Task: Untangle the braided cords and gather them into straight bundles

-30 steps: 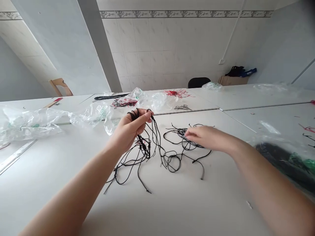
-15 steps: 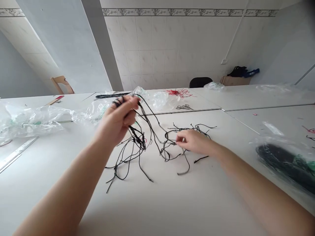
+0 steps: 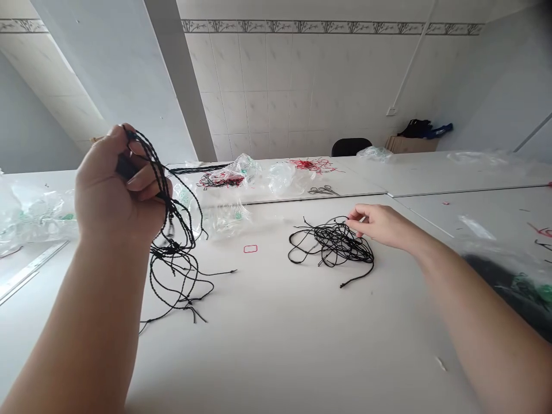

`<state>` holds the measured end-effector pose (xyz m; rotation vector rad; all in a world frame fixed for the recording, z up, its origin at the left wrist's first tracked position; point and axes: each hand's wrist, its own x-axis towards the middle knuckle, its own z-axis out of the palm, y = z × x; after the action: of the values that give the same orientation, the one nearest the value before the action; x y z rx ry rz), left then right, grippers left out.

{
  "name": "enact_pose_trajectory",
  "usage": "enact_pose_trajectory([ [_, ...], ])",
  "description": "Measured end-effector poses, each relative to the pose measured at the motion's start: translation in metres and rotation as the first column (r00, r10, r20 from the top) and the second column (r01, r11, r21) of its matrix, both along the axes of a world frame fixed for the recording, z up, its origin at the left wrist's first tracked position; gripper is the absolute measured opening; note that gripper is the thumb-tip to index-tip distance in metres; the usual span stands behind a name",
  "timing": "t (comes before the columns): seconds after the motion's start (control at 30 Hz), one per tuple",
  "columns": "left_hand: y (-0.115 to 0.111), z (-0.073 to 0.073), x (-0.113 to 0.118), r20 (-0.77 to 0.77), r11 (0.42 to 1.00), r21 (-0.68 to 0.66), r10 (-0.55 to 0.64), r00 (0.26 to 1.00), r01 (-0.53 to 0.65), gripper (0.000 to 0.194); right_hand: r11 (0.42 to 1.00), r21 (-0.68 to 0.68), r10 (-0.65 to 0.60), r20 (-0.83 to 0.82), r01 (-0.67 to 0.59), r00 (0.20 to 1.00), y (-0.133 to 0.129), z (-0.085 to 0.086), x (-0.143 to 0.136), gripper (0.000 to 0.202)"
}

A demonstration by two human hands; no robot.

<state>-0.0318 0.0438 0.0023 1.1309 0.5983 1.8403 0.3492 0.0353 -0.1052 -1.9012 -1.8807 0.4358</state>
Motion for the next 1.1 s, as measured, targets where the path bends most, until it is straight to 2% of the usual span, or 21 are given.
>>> enact_pose_trajectory([
  [0.23, 0.002, 0.000, 0.005, 0.075, 0.996, -0.043, -0.078, 0.994, 0.081, 0.019, 0.994, -0.061, 0.060, -0.367, -0.089, 0.928, -0.006, 0.011, -0.005, 0.023],
  [0.6, 0.001, -0.006, 0.007, 0.052, 0.991, -0.068, -0.111, 0.992, 0.114, 0.017, 0.987, 0.068, 0.157, -0.503, -0.142, 0.850, -0.021, 0.029, -0.019, 0.018],
  [0.73, 0.001, -0.010, 0.015, -0.011, 0.979, -0.104, -0.176, 0.984, 0.174, 0.015, 0.975, 0.133, 0.222, -0.560, -0.177, 0.799, -0.024, 0.030, -0.025, 0.014],
  [0.87, 0.004, -0.033, 0.036, -0.178, 0.937, -0.232, -0.304, 0.936, 0.261, 0.009, 0.962, 0.158, 0.271, -0.592, -0.221, 0.759, -0.030, 0.033, -0.036, 0.009],
  [0.97, 0.005, -0.059, 0.056, -0.316, 0.872, -0.337, -0.460, 0.830, 0.355, 0.005, 0.955, 0.145, 0.292, -0.611, -0.258, 0.736, -0.035, 0.036, -0.046, 0.009],
  [1.1, 0.000, -0.082, 0.075, -0.423, 0.788, -0.473, -0.595, 0.684, 0.393, 0.021, 0.940, 0.139, 0.328, -0.622, -0.312, 0.712, -0.040, 0.039, -0.055, 0.011],
])
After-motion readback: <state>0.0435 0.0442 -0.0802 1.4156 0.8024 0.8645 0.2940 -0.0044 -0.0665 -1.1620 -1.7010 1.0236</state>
